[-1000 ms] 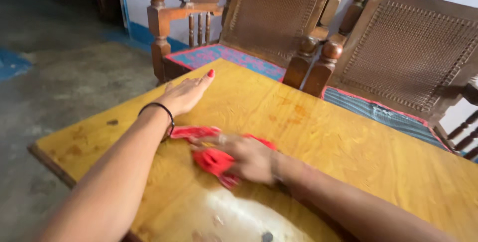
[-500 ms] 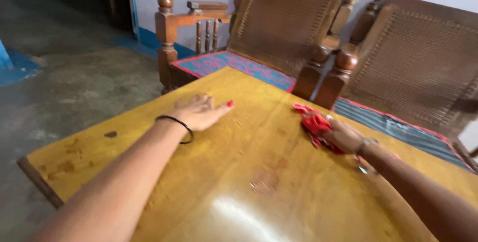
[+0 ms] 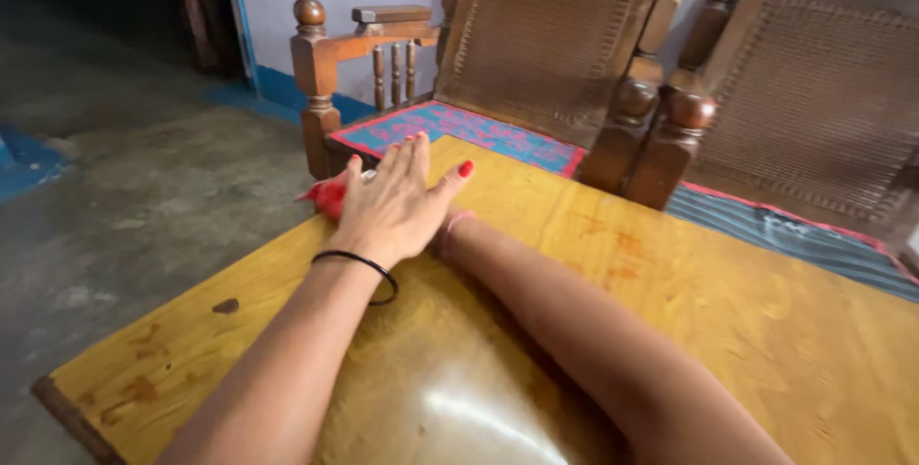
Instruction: The person wipes a wooden table surface with a red cloth, moving across the tabletop and along the edges and legs. The person uses both hands to stabilize and wipe different areas of the table.
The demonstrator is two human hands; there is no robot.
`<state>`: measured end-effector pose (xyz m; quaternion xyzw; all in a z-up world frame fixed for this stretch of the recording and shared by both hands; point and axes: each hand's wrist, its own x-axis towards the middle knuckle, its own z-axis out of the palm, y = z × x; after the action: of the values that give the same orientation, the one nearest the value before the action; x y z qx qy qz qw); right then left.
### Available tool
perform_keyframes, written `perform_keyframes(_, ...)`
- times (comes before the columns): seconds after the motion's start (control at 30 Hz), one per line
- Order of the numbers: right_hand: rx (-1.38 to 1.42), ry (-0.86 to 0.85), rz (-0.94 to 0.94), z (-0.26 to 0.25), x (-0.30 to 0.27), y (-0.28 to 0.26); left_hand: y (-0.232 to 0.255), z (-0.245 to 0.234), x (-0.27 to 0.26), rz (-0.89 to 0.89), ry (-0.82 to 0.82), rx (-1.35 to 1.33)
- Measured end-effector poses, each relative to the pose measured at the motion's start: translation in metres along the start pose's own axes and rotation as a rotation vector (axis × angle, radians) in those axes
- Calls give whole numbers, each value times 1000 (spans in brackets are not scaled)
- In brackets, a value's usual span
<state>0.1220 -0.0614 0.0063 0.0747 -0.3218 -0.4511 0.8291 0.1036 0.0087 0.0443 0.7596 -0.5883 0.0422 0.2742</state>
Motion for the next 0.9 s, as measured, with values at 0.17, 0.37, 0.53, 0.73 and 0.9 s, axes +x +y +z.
perform_keyframes(0.17,-2672,-417,1346,109,-103,-48,8,-12,-15,-133,-239,-129)
perform_keyframes(0.37,-2053,-944,968,258,-218,-172,61,27,-38,-17,-459,-54)
perform_keyframes(0.53,-2510,73,1011,354,-268,-354,124,62,-45,84,-529,151)
perform_keyframes(0.73,-3577,-325,758,427,-242,-578,156,85,-25,238,-469,161)
perform_keyframes(0.9,-2522,516,275,363,-156,-568,142,108,-10,291,-448,146)
